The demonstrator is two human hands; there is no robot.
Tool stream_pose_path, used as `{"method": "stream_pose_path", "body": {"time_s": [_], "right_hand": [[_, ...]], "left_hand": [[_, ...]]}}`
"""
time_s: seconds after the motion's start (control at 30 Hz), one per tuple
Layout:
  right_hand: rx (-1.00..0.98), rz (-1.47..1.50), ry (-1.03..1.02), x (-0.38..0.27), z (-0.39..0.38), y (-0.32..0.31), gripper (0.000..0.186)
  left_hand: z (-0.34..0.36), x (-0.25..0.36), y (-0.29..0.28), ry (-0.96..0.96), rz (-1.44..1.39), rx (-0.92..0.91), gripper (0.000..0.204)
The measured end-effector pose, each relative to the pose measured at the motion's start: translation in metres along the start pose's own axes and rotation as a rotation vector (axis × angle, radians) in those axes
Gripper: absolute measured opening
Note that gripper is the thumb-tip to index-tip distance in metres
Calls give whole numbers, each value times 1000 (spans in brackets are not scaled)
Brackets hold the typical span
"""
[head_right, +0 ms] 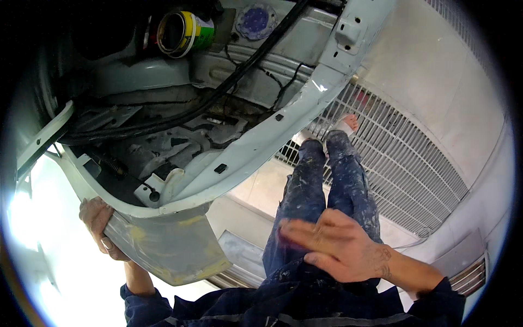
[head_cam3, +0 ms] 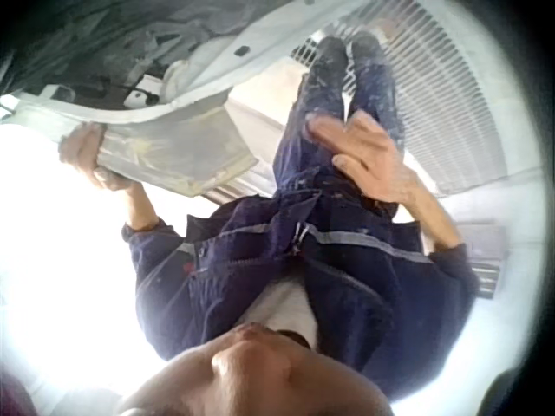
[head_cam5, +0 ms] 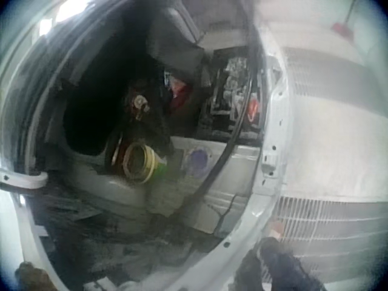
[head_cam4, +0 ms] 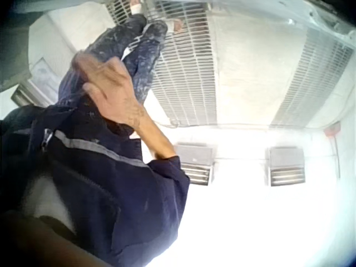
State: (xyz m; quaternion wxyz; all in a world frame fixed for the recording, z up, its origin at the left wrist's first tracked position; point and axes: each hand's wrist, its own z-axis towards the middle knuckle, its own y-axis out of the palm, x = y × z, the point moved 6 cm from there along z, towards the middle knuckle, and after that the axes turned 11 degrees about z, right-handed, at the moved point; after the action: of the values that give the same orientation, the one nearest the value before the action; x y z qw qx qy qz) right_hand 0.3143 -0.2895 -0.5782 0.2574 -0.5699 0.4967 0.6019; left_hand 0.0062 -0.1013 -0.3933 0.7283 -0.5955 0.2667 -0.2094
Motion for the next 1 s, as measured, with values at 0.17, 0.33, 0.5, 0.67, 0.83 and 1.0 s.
{"method": "stream_pose_path", "body": {"time_s": [0.17,0.33,0.5,0.67,0.83,1.0], "right_hand": [[198,3,122,11,-17,-11,57],[290,212,211,8,-21,-3,57],[465,204,5,-14,-34,12,47],[708,187,40,-23,-40,12,43],[1204,26,-75,-41,-57,15,30],[1247,550,61,-2,-60,32,22]], "left_hand": [[1,61,-3,137,42,-99,47],[7,153,-27,356,-141,-29,13],[5,203,-17,510,193,-303,25],[16,230,-18,380,-318,-249,43],[23,253,5,-64,-865,-501,55],[7,251,37,-252,-937,-835,41]]}}
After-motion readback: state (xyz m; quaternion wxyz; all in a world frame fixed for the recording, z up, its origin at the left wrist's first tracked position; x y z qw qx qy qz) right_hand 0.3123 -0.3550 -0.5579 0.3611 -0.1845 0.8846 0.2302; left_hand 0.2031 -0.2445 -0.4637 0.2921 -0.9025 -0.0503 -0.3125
